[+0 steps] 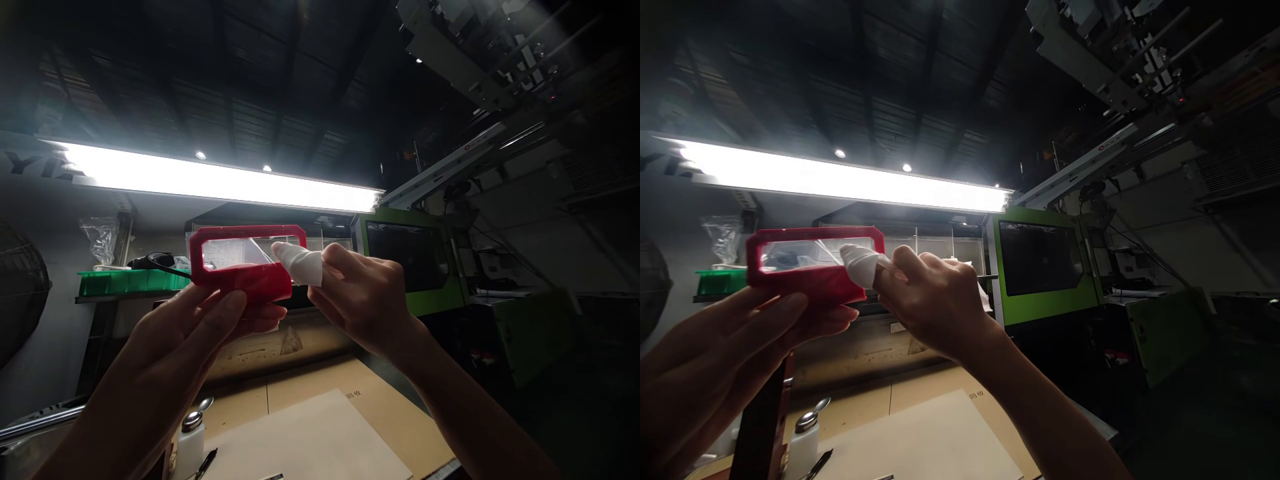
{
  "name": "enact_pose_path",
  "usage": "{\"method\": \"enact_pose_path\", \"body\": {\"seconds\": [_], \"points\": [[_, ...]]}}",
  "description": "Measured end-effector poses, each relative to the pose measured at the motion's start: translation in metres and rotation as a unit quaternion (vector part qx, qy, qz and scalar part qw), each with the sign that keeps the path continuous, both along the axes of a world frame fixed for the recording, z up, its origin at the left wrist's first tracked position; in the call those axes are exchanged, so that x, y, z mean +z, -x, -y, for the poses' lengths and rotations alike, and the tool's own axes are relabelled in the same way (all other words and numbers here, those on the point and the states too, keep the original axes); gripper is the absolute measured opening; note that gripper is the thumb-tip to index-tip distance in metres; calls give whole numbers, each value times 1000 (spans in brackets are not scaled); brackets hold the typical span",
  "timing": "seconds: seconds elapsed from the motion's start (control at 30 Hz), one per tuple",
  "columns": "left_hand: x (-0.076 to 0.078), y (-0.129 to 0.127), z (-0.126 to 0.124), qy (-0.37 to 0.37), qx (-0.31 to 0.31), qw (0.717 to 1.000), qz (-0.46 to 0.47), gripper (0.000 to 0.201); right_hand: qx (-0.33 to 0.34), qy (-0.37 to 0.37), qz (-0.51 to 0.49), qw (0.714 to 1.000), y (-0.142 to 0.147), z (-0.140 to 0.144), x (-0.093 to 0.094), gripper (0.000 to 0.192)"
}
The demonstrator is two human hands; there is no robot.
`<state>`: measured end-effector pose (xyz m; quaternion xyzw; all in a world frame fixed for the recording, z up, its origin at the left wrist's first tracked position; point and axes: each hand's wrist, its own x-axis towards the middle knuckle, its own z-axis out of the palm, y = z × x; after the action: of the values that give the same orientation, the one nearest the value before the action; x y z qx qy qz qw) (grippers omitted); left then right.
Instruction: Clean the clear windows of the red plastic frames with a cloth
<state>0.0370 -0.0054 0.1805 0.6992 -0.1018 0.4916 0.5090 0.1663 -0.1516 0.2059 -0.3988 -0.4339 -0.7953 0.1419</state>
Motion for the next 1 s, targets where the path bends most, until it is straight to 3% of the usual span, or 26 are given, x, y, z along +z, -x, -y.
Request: {"method": "enact_pose_path", "body": {"seconds": [0.1, 0.17, 0.3, 0.37, 0.47, 0.57, 0.63, 0.7, 0.73, 0.8, 0.83, 0.9, 0.97, 1.0], "points": [[-1, 0, -2, 7, 3, 1000, -2, 35, 29, 8, -44, 999, -5, 0, 2, 23], [0, 2, 1, 23, -5, 1000, -6, 35, 108, 17, -109, 988, -9, 0, 2, 23], [1, 7, 12, 57, -8, 998, -25, 31, 318, 65, -243, 914, -12, -1, -2, 23], [2, 8, 16, 56, -9, 998, -23, 30, 362, 65, -247, 897, -12, -3, -4, 23], [2, 8, 17, 59, -11, 998, -26, 30, 319, 40, -180, 930, -12, -6, -8, 21], [2, 6, 16, 63, -13, 998, -24, 29, 203, 27, -89, 975, -14, -9, -9, 21], [2, 6, 16, 64, -14, 998, -24, 29, 148, 19, -51, 988, -16, -11, -8, 21], [2, 5, 14, 63, -19, 998, -21, 28, 152, 17, -73, 986, -18, -12, -7, 21], [2, 5, 13, 64, -23, 998, -21, 28, 186, 17, -107, 977, -18, -13, -6, 21], [2, 4, 9, 63, -39, 997, -15, 29, 308, 43, -219, 925, -19, -14, -5, 22], [2, 3, 7, 63, -49, 997, -12, 30, 387, 74, -289, 873, -20, -15, -4, 22], [3, 2, 4, 61, -69, 996, -7, 32, 531, 172, -415, 719, -23, -19, -4, 17], [3, 1, 2, 60, -84, 995, -8, 32, 626, 272, -484, 548, -25, -25, -3, 15], [3, 0, 1, 62, -89, 994, -13, 31, 657, 311, -494, 477, -26, -29, -2, 19]]}}
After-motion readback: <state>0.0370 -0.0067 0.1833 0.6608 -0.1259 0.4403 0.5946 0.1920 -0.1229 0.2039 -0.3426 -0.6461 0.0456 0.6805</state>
